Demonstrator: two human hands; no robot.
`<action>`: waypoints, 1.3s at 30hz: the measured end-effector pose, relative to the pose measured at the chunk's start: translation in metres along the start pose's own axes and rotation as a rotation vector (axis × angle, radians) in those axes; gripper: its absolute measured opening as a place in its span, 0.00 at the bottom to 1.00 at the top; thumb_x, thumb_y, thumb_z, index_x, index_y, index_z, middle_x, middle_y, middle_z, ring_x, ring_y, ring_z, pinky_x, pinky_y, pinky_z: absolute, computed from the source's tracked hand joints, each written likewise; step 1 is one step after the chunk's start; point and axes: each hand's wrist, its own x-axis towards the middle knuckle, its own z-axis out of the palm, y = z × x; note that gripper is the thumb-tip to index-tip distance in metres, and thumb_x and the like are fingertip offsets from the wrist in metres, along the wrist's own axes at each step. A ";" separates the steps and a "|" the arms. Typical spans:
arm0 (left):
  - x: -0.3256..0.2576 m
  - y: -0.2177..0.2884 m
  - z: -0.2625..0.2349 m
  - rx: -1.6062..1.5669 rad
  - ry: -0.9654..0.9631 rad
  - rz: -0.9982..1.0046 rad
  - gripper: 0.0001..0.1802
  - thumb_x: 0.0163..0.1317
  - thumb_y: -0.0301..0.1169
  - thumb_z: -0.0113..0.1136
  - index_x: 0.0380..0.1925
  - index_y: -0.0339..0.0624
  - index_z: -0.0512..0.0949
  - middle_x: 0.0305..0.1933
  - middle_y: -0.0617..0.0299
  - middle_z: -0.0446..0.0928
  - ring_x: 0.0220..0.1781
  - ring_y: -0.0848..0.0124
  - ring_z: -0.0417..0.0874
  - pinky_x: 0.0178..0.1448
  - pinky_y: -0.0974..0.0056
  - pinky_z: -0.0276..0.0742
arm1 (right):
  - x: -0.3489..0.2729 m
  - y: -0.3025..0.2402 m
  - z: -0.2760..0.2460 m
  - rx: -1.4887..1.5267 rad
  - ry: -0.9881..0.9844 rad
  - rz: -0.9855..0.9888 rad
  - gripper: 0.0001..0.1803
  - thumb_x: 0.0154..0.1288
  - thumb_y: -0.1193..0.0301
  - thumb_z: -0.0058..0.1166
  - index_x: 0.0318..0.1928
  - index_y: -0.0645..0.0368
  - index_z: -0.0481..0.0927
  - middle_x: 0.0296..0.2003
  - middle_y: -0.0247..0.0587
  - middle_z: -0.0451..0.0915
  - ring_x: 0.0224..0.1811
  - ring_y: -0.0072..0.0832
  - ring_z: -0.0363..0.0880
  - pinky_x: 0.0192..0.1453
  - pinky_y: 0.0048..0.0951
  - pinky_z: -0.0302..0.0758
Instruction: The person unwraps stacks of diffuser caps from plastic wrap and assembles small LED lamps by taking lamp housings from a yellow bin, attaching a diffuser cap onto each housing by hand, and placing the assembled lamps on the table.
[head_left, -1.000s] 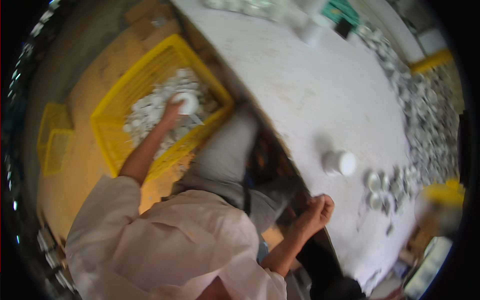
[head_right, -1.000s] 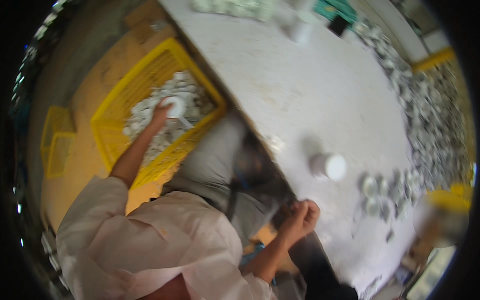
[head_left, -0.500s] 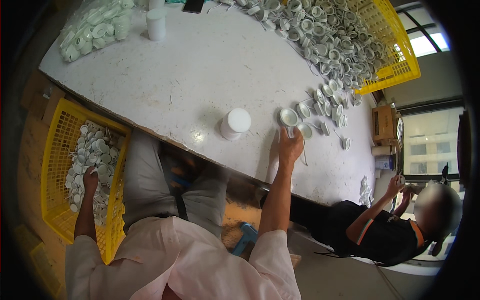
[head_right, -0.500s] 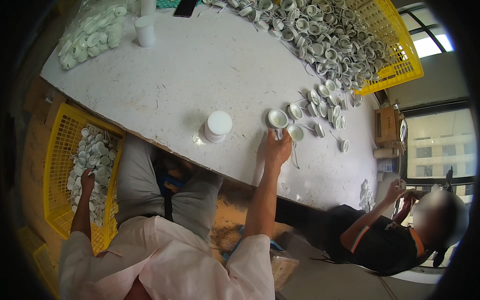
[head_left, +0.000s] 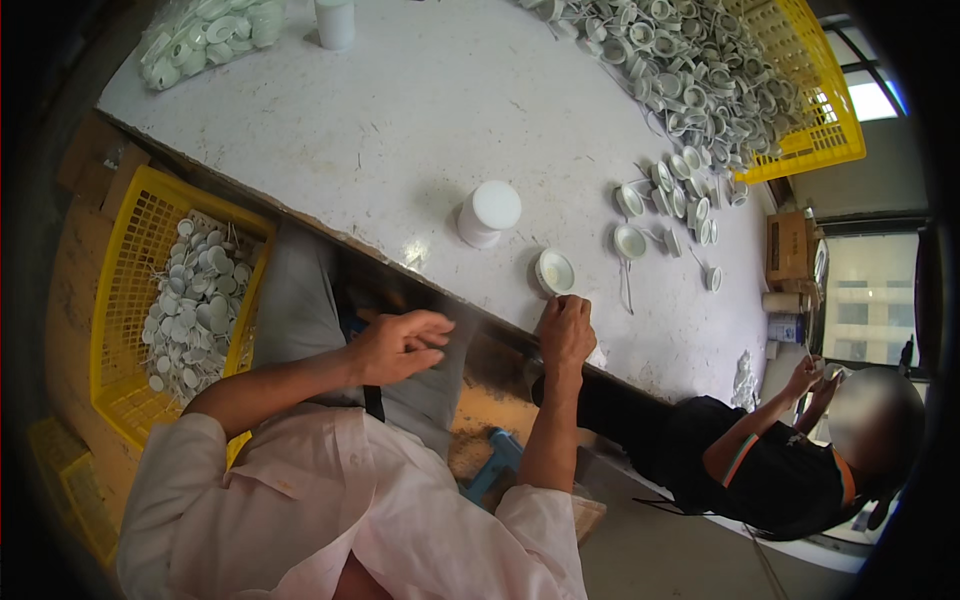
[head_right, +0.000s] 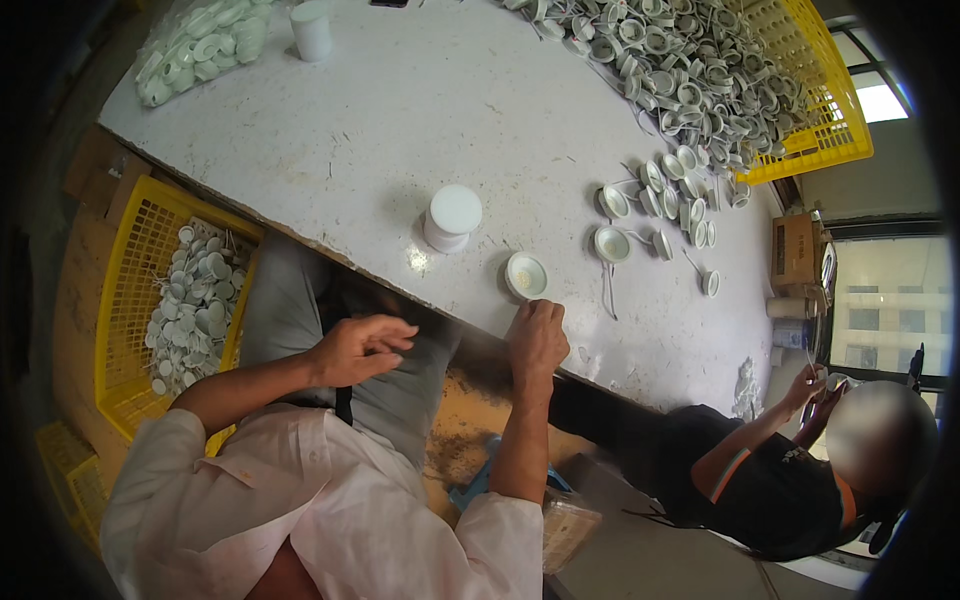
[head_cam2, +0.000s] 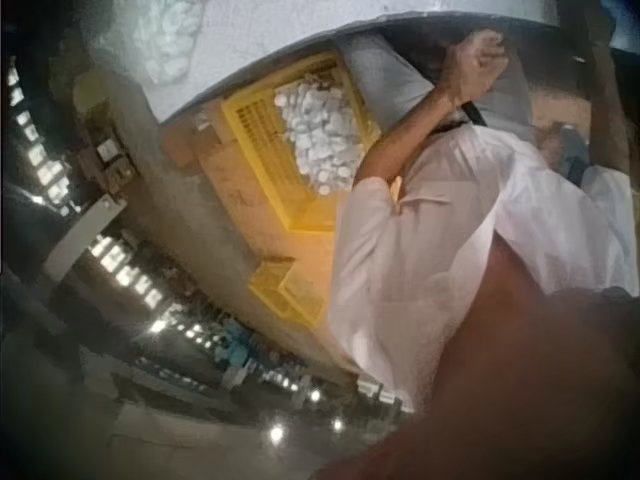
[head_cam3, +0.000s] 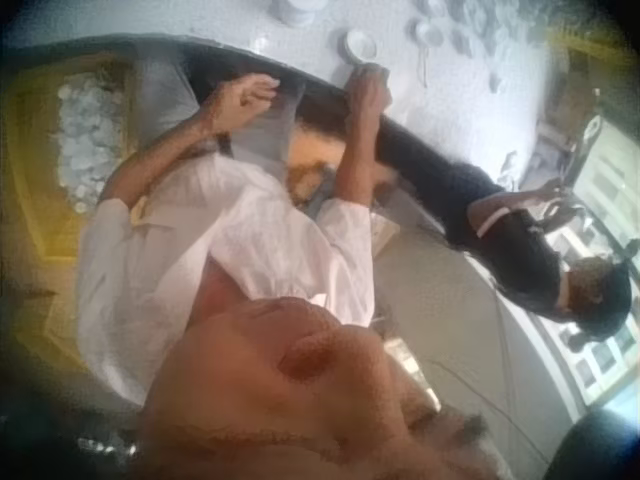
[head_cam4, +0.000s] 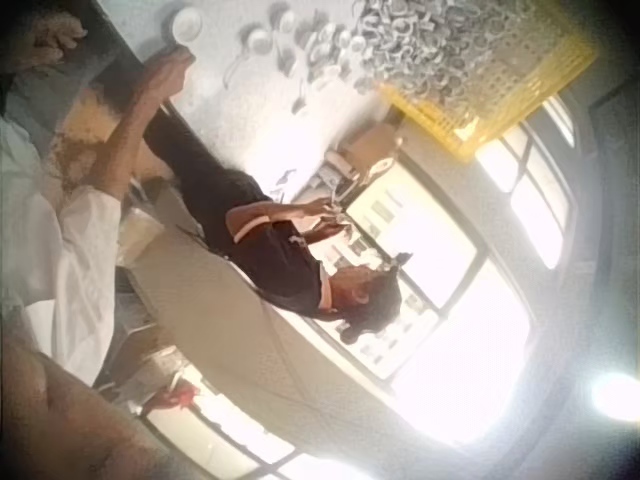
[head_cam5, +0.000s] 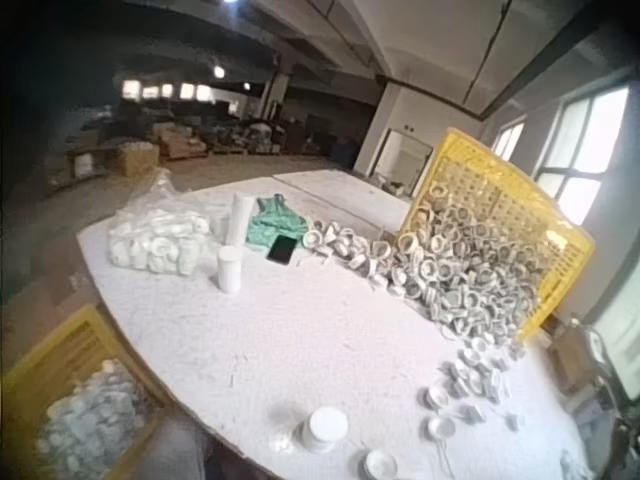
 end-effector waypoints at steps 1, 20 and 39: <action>0.016 0.003 0.013 0.027 0.004 0.005 0.28 0.58 0.23 0.60 0.59 0.35 0.65 0.57 0.44 0.73 0.54 0.62 0.80 0.52 0.64 0.79 | -0.012 -0.002 -0.001 -0.003 0.006 -0.036 0.10 0.62 0.64 0.53 0.34 0.57 0.73 0.38 0.44 0.75 0.33 0.46 0.80 0.34 0.45 0.76; 0.073 0.001 0.026 0.301 0.156 0.001 0.48 0.38 0.35 0.77 0.60 0.33 0.61 0.66 0.43 0.61 0.60 0.60 0.72 0.62 0.63 0.70 | -0.089 -0.053 0.007 0.266 0.167 -0.277 0.08 0.61 0.70 0.53 0.35 0.58 0.70 0.35 0.46 0.74 0.32 0.48 0.77 0.29 0.44 0.74; 0.046 -0.009 -0.060 -0.664 0.317 0.124 0.34 0.52 0.28 0.68 0.58 0.32 0.65 0.53 0.56 0.72 0.56 0.68 0.74 0.58 0.64 0.75 | -0.006 -0.090 -0.016 1.842 -0.324 0.435 0.28 0.70 0.70 0.40 0.63 0.78 0.53 0.59 0.70 0.62 0.60 0.50 0.69 0.63 0.41 0.72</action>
